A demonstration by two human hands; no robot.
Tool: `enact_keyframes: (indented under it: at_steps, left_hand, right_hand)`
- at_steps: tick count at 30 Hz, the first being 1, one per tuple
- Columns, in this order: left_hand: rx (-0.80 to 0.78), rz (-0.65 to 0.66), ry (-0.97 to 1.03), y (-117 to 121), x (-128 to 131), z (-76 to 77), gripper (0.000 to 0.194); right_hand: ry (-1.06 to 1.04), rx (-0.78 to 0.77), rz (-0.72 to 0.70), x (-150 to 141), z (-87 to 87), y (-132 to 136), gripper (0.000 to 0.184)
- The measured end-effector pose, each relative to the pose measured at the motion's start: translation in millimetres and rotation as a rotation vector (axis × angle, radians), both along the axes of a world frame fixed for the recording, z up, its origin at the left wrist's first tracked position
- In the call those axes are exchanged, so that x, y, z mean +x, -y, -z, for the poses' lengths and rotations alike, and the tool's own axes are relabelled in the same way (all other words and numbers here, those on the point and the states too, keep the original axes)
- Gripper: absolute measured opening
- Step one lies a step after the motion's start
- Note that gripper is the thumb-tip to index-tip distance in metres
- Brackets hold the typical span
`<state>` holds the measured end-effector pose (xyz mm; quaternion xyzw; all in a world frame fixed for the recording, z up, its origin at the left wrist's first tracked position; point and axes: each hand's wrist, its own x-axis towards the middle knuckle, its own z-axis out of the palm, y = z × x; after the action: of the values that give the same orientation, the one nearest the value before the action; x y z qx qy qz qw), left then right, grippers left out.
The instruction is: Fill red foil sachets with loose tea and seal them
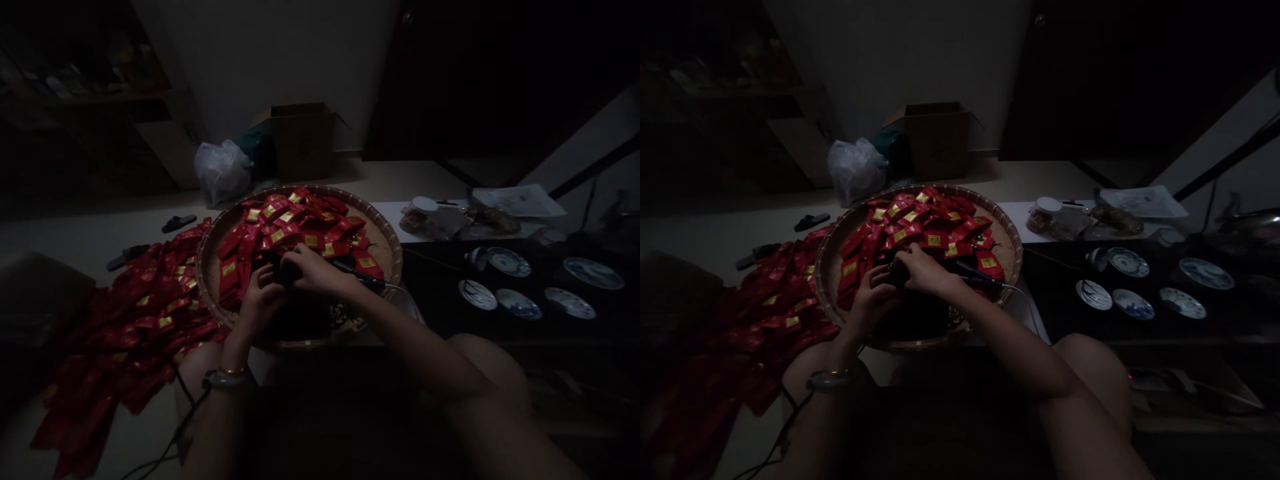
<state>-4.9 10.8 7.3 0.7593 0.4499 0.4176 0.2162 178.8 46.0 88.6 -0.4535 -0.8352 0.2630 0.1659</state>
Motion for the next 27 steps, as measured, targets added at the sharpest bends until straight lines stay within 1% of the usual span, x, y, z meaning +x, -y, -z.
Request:
enact_keyframes:
  at_steps: [3,6,9,11,13,15,18,20,22,24,25,27]
  left_hand:
    - [0.005,-0.006,-0.011,-1.0,-1.7,2.9,0.009]
    - [0.021,0.005,-0.039,-0.6,-1.1,3.0,0.009]
    - [0.047,0.018,-0.075,0.2,1.3,1.1,0.010]
    - [0.054,0.028,-0.089,0.1,2.3,0.4,0.009]
    - [0.062,0.016,-0.088,-0.6,2.0,1.0,0.009]
    - [0.072,-0.014,-0.078,-1.7,0.3,2.5,0.008]
    - [0.087,-0.042,-0.062,-3.0,-3.5,4.2,0.008]
    - [0.109,-0.046,-0.063,-3.3,-5.2,4.0,0.009]
    - [0.132,-0.050,-0.073,-3.1,-5.3,3.3,0.009]
    - [0.144,-0.047,-0.097,-2.7,-4.1,2.4,0.007]
    - [0.146,-0.045,-0.113,-2.4,-3.2,1.8,0.006]
    - [0.144,-0.043,-0.147,-1.7,-1.5,0.3,0.005]
  right_hand:
    - [-0.006,-0.006,-0.089,4.8,-2.0,1.6,0.033]
    - [0.136,-0.017,-0.135,4.8,-9.1,0.5,0.026]
    - [0.308,0.008,-0.124,-5.7,-19.1,1.4,0.022]
    - [0.360,0.037,-0.078,-15.1,-22.1,3.4,0.020]
    - [0.318,0.087,-0.021,-21.4,-19.5,5.2,0.021]
    - [0.195,0.131,0.005,-21.8,-11.7,5.8,0.023]
    - [-0.036,0.131,-0.039,-12.9,2.0,3.7,0.032]
    - [-0.128,0.104,-0.119,-5.9,7.3,1.3,0.030]
    - [-0.115,0.079,-0.214,-1.9,8.4,-0.8,0.026]
    - [-0.030,0.059,-0.277,-1.8,7.3,-2.1,0.026]
    - [0.010,0.051,-0.275,-2.9,6.7,-2.2,0.025]
    - [0.026,0.047,-0.196,-5.8,6.8,-1.7,0.022]
